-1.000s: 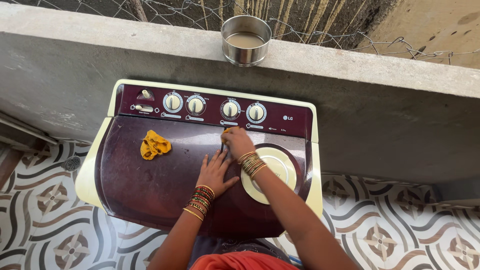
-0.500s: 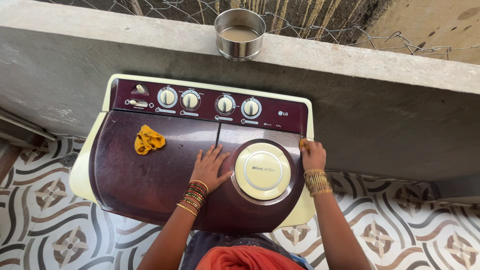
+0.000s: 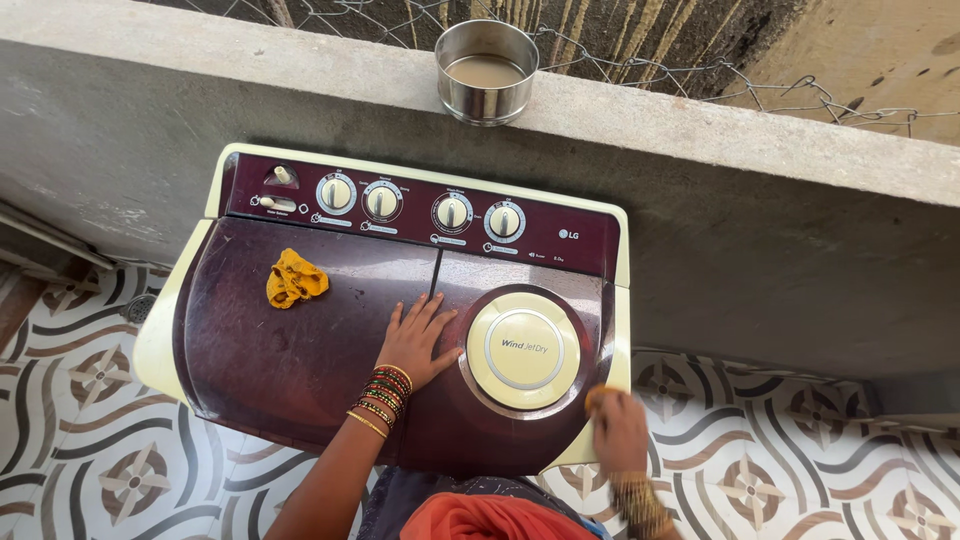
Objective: The person wipes the top surface of a washing machine using a yellow cloth. They repeatedly dip the cloth into a metal cup containing liquid and continue wiping the control panel and lid area.
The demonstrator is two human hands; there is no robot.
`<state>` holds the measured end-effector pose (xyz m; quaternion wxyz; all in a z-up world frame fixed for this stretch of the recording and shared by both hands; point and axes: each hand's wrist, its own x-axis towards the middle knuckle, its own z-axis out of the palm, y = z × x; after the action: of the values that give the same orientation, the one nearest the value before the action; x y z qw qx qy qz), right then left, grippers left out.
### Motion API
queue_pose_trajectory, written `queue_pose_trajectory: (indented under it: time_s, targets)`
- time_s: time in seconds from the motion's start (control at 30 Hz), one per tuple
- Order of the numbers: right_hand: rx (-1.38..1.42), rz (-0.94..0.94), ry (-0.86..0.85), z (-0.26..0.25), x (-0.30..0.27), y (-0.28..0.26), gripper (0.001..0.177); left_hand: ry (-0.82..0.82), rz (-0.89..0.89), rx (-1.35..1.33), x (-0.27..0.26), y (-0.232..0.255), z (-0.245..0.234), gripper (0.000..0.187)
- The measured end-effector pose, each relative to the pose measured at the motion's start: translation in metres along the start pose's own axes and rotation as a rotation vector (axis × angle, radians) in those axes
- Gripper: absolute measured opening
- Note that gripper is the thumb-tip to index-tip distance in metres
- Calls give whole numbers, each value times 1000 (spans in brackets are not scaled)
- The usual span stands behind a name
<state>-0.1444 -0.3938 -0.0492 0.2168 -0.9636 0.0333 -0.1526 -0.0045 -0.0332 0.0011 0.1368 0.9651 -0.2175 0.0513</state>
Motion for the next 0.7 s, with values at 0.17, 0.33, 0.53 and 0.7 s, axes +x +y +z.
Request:
queue_pose_trajectory:
  time_s: [0.17, 0.33, 0.53, 0.7]
  targets:
    - [2, 32, 115, 27, 113, 43, 19, -4, 1, 15, -1, 0, 0, 70]
    - [32, 86, 68, 37, 213, 56, 21, 2, -4, 10, -1, 0, 0, 70]
    - [32, 12, 79, 31, 185, 49, 18, 19, 2, 7, -3, -1, 4, 69]
    - [10, -51, 61, 15, 95, 47, 16, 22, -5, -9, -3, -2, 5, 68]
